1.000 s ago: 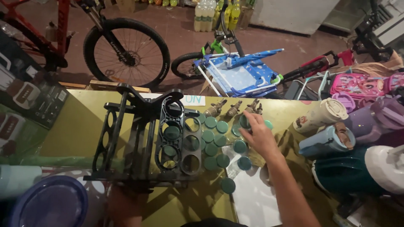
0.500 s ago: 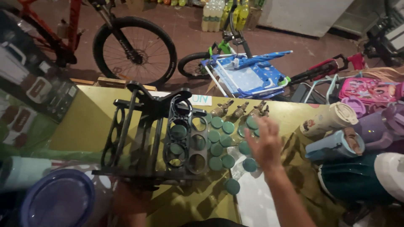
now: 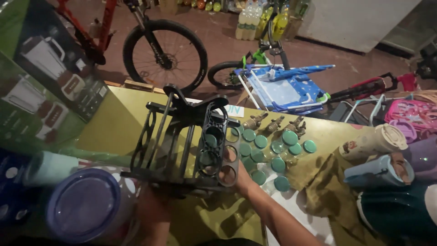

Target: The person assembles a black metal bicycle rack by hand, fitting metal pieces together, inserting screws, and wiping the surfaces with a cloth.

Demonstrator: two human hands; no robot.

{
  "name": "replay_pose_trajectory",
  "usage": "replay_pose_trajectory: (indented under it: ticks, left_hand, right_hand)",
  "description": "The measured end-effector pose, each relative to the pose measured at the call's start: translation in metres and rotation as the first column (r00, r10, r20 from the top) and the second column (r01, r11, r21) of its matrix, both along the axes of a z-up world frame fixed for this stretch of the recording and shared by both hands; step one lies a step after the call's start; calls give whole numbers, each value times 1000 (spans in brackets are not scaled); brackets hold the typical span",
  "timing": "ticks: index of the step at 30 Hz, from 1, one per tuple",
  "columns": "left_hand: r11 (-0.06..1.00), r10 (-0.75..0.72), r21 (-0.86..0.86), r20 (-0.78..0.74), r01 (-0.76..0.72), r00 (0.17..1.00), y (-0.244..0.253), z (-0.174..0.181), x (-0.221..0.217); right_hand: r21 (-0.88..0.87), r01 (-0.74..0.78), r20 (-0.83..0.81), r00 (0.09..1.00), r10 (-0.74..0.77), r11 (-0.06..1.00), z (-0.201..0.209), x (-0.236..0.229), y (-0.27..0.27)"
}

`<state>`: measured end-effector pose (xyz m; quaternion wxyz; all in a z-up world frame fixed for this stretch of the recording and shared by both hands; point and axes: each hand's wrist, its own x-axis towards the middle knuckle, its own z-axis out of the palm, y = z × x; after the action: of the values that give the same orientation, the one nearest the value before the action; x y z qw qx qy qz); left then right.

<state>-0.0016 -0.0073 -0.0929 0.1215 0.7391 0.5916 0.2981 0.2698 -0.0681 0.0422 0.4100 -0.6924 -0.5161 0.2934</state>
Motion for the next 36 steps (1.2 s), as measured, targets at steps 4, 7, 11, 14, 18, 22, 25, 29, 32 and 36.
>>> replay_pose_trajectory:
  ticks: [4,7,11,14,18,22,25,29,32,36]
  left_hand:
    - [994,-70,-70,184,84,980,-2,27,4]
    - [978,29,-209,147,3,989,-6,22,6]
    - [932,89,-357,51,-65,995,-5,26,9]
    - [946,108,-316,94,-73,990,-5,21,10]
    - [984,68,-169,87,-52,994,-4,-14,4]
    - [963,92,-259,71,-71,993,-6,4,6]
    - [959,131,-264,74,-107,989,-10,21,13]
    - [954,113,-289,123,-73,986,-13,30,9]
    - [931,123,-353,60,-95,991,-9,18,7]
    - [973,91,-219,104,-66,990,-10,13,8]
  right_hand:
    - [281,-59,51,998,46,958,-14,-6,6]
    - [264,27,-145,989,12,964,-31,-7,12]
    - [118,85,-112,991,-72,989,-12,-11,11]
    - [200,17,-16,1000,-14,980,-22,-7,13]
    - [188,42,208,975,-81,981,-40,-2,17]
    - [453,60,-68,997,-33,890,-37,-7,7]
    - [367,194,-63,981,-183,910,-62,-4,0]
    - [334,284,-162,957,-242,899,-64,-8,-14]
    - [346,247,-96,969,-228,905,-78,-3,-21]
    - [232,303,-78,953,-293,924,-90,-1,-24]
